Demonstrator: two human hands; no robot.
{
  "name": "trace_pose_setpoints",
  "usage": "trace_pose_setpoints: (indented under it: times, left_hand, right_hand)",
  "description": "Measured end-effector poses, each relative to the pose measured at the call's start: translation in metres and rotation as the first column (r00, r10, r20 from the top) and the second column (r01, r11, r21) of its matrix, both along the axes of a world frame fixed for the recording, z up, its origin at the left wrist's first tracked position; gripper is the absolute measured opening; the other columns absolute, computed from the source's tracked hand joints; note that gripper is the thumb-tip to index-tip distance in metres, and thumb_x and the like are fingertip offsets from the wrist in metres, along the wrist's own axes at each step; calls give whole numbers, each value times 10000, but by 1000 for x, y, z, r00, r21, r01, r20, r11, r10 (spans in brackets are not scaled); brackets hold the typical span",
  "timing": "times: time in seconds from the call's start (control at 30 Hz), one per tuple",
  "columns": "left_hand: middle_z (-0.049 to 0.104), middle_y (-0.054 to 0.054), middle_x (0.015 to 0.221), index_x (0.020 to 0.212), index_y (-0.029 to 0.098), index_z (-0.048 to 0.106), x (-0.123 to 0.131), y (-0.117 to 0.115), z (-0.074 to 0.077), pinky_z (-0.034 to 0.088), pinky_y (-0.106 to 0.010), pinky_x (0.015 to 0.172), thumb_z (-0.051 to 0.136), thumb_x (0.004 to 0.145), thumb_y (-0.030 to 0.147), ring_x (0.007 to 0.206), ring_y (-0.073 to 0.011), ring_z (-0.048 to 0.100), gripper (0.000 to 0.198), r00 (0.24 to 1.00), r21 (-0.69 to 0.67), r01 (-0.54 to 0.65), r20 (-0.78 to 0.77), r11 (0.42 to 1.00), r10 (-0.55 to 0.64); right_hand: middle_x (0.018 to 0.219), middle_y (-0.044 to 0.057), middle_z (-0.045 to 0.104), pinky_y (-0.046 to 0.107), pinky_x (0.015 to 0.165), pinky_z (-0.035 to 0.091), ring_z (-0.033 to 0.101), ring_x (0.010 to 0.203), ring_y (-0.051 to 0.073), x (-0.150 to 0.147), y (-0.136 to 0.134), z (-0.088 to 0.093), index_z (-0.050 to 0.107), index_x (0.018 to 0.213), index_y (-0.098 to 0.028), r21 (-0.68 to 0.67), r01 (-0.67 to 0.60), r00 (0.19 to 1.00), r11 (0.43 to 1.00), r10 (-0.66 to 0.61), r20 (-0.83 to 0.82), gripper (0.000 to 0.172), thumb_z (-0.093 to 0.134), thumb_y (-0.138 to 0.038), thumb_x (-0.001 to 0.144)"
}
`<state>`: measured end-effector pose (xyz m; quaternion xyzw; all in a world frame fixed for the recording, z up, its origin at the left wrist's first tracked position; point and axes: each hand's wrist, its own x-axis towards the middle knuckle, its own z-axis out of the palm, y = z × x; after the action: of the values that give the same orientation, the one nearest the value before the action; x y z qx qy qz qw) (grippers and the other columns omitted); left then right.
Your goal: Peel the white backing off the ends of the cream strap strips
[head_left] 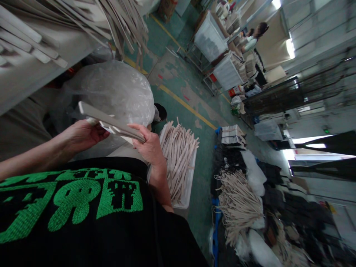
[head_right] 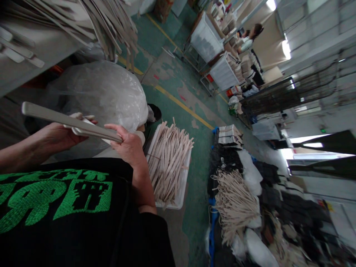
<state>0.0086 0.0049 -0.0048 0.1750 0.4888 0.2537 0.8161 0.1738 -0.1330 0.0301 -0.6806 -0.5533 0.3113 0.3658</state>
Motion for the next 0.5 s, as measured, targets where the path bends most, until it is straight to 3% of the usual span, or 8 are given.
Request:
trace_pose_setpoints:
  times: [0.17,0.27,0.37,0.5]
  left_hand:
    - [735,-32,736,824,140,755,-6,1,-11,524,-217,560,711,829,197,658,-129,637,71,997,164,55,42,985,-63]
    - [706,0,673,772,147,731,-7,2,-13,506,-214,531,787,696,151,605,-117,600,94,996,151,73,38,986,-79]
    - [691,7,644,719,154,706,-6,2,-8,477,-208,495,782,688,139,580,-116,588,84,998,111,51,36,993,-55]
    - [680,2,636,673,148,699,-7,4,-5,475,-211,514,776,714,116,544,-106,554,94,999,209,-41,12,977,40]
  right_hand:
    - [704,-71,570,247,721,553,595,629,120,0,-3,5,625,1307,-323,-2,-16,1000,1000,16,-6,441,573,-185,890]
    - [750,-65,600,254,723,569,610,644,121,-3,0,1,613,1321,-321,-6,-13,999,1000,13,-34,454,556,-177,894]
    - [820,-57,651,263,758,586,647,687,124,-4,5,-7,601,1341,-329,-1,-3,999,1000,2,-51,459,566,-185,906]
    - [933,-30,701,301,835,588,699,818,155,-3,8,-13,593,1356,-332,35,19,998,999,-17,-64,398,586,-296,960]
